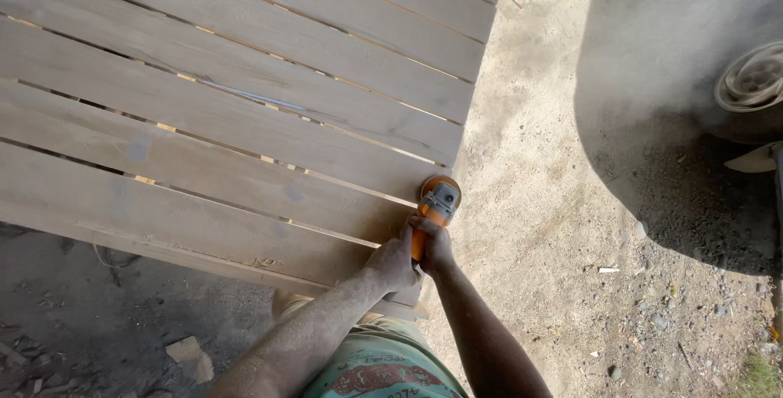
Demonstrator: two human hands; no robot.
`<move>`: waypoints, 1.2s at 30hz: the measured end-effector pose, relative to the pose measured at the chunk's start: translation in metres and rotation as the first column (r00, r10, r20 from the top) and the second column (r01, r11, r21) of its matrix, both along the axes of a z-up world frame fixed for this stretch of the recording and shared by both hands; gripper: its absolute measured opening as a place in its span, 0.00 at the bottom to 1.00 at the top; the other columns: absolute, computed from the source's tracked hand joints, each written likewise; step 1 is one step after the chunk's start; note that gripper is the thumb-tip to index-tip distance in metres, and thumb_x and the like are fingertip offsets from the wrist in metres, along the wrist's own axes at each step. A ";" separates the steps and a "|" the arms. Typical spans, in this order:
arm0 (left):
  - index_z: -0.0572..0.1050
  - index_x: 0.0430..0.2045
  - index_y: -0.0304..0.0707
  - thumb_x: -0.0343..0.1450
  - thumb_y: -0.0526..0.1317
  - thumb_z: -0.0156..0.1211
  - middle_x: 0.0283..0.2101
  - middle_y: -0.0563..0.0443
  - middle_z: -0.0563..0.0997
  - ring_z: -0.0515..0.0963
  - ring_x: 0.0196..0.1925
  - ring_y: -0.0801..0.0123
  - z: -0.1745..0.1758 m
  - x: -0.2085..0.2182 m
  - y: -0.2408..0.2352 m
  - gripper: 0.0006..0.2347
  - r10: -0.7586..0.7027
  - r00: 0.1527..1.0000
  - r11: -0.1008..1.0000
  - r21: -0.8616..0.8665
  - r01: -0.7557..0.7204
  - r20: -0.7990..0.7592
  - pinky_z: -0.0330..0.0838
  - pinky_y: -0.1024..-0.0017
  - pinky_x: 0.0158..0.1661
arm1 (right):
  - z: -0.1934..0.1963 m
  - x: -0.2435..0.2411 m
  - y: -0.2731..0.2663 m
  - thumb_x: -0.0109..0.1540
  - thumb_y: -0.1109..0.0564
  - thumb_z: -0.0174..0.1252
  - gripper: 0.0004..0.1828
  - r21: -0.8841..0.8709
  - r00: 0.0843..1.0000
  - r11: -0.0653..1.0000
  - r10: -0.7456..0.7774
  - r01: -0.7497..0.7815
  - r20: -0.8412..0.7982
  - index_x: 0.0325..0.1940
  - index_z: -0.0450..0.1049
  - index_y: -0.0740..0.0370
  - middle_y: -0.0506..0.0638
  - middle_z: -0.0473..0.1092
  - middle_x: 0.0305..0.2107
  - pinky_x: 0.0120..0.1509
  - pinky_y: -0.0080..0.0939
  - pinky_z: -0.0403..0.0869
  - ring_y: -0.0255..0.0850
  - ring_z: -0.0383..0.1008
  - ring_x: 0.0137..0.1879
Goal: The person uses an angle grinder with a sanding disc to smooth the surface of a wooden pallet. They move the tool systematically across the slats, generating dust and gradually lightening the wood's color.
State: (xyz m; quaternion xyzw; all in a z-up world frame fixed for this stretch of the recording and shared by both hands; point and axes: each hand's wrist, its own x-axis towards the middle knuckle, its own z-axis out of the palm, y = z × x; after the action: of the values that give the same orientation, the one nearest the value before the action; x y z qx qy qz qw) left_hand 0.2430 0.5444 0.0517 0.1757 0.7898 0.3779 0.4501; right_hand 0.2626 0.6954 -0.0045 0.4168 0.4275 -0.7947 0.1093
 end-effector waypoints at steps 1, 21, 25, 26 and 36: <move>0.33 0.73 0.29 0.63 0.38 0.65 0.46 0.30 0.80 0.84 0.48 0.45 0.002 0.004 0.014 0.48 -0.059 0.998 0.998 -0.010 0.059 0.007 0.79 0.57 0.52 | 0.002 0.009 0.015 0.57 0.58 0.61 0.13 0.005 1.000 1.000 -0.026 0.026 0.007 0.43 0.72 0.64 0.52 0.72 0.31 0.44 0.44 0.76 0.44 0.75 0.36; 0.39 0.71 0.34 0.59 0.34 0.68 0.53 0.25 0.73 0.79 0.52 0.38 -0.053 -0.024 -0.115 0.48 0.404 0.910 0.915 0.060 -0.400 -0.090 0.76 0.52 0.53 | -0.020 -0.077 -0.127 0.55 0.60 0.62 0.16 -0.067 0.929 0.939 0.319 -0.336 -0.187 0.47 0.70 0.60 0.49 0.72 0.34 0.48 0.44 0.76 0.41 0.75 0.41; 0.39 0.72 0.40 0.60 0.35 0.69 0.55 0.30 0.74 0.78 0.55 0.40 -0.061 -0.043 -0.178 0.48 0.455 0.888 0.888 -0.036 -0.458 -0.075 0.74 0.51 0.56 | -0.023 -0.110 -0.199 0.56 0.61 0.63 0.16 -0.119 0.893 0.893 0.411 -0.435 -0.182 0.47 0.70 0.64 0.51 0.72 0.35 0.48 0.45 0.76 0.43 0.75 0.41; 0.39 0.71 0.40 0.60 0.35 0.69 0.55 0.31 0.74 0.78 0.55 0.40 -0.063 -0.054 -0.191 0.48 0.474 0.876 0.877 -0.043 -0.479 -0.091 0.74 0.50 0.55 | -0.023 -0.122 -0.213 0.56 0.60 0.63 0.16 -0.117 0.881 0.881 0.434 -0.459 -0.187 0.47 0.70 0.64 0.51 0.72 0.35 0.48 0.45 0.76 0.43 0.75 0.41; 0.37 0.71 0.44 0.61 0.35 0.70 0.55 0.34 0.74 0.79 0.54 0.44 -0.053 -0.098 -0.287 0.48 0.544 0.839 0.827 -0.152 -0.541 -0.028 0.75 0.52 0.55 | -0.033 -0.180 -0.316 0.55 0.61 0.66 0.20 -0.084 0.830 0.827 0.548 -0.556 -0.102 0.49 0.72 0.68 0.54 0.73 0.38 0.52 0.47 0.77 0.44 0.76 0.44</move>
State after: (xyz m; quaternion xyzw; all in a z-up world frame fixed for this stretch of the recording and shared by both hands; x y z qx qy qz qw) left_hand 0.1447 0.2578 -0.0016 -0.0942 0.8302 0.4294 0.3429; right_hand 0.0830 0.3799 -0.0372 0.2394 0.4890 -0.7662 0.3413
